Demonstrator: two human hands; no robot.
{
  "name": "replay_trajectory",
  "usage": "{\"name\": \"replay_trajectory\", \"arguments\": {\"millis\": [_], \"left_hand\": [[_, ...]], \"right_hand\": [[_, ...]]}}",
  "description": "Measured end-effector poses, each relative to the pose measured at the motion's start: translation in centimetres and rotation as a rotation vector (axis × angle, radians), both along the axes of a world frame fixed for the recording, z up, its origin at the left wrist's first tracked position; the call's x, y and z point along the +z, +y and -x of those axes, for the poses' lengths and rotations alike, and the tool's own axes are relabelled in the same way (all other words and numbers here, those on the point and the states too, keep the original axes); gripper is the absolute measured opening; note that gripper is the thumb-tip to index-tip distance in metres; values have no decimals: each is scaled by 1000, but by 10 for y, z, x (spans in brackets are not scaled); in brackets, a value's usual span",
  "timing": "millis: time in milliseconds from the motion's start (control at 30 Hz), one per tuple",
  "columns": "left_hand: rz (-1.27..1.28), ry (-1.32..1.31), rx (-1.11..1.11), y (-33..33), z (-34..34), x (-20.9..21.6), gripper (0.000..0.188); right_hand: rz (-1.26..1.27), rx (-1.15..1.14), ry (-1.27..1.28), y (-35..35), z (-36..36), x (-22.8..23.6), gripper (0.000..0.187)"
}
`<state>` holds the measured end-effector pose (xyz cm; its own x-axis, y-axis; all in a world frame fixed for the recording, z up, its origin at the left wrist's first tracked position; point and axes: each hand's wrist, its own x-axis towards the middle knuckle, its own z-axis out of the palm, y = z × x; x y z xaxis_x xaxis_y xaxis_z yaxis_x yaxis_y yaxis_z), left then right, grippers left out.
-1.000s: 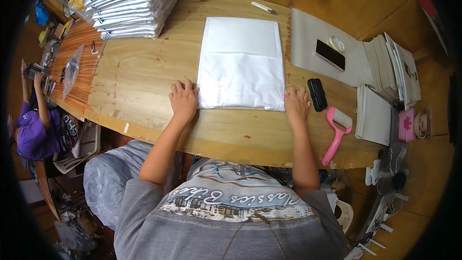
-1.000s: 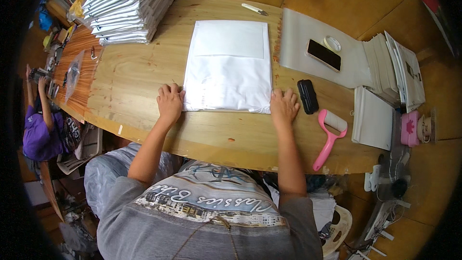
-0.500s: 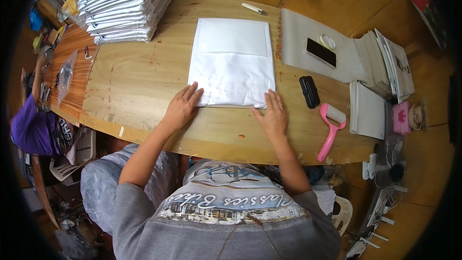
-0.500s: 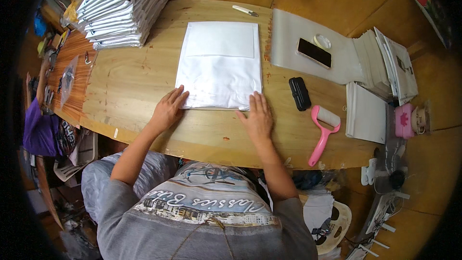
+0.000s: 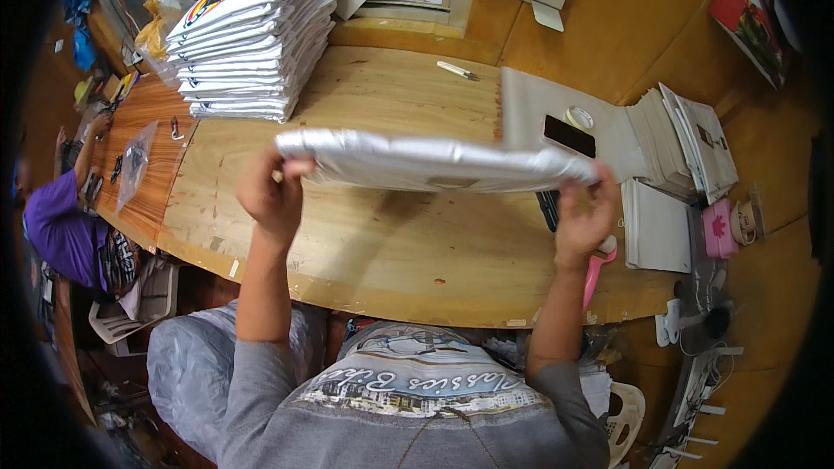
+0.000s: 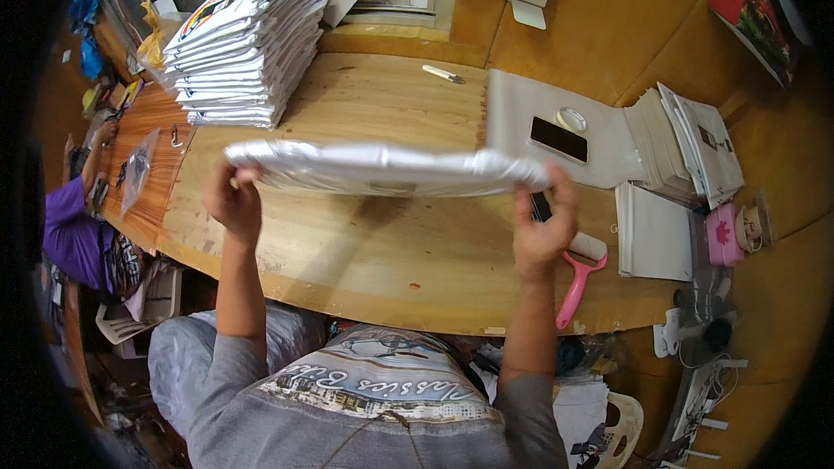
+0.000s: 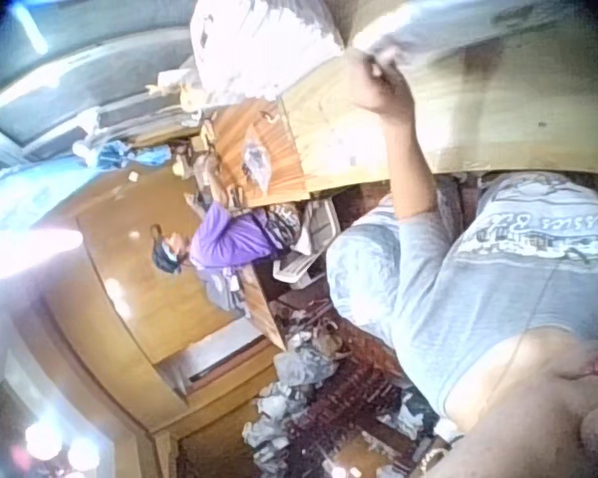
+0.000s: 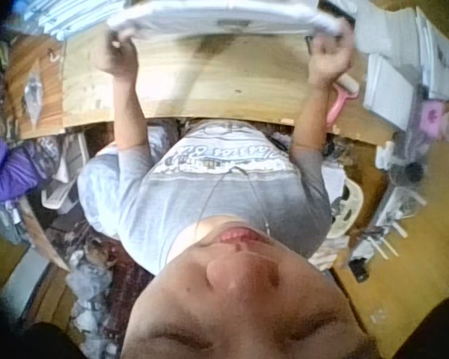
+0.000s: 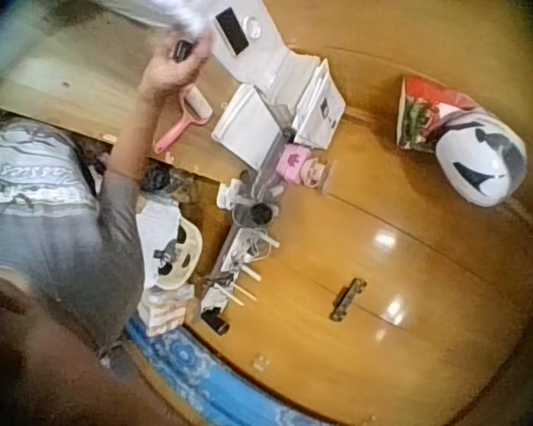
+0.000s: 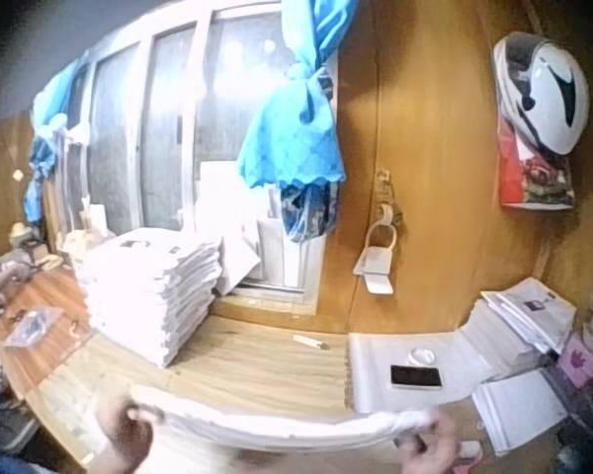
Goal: The person folds white t-shirts with attached tags, places them into clear plastic bags, and stacks the packaged shirts. They also use a pink lint roller to clean the shirts before packaging.
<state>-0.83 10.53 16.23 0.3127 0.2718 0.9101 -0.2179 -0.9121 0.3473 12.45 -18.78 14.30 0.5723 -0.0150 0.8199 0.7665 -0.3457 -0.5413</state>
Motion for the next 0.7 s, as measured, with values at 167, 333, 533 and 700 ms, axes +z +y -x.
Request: {"name": "replay_trajectory", "arguments": {"millis": [167, 333, 533, 700], "left_hand": [[73, 43, 135, 8, -46, 4, 15], [46, 951, 453, 15, -77, -97, 42], [24, 914, 328, -75, -98, -158, 49], [47, 1023, 274, -85, -97, -163, 48]], "right_hand": [[19, 8, 104, 31, -29, 29, 30], [734, -179, 595, 48, -67, -78, 31], [856, -290, 417, 119, -23, -121, 47], [988, -320, 494, 119, -20, -155, 49]]}}
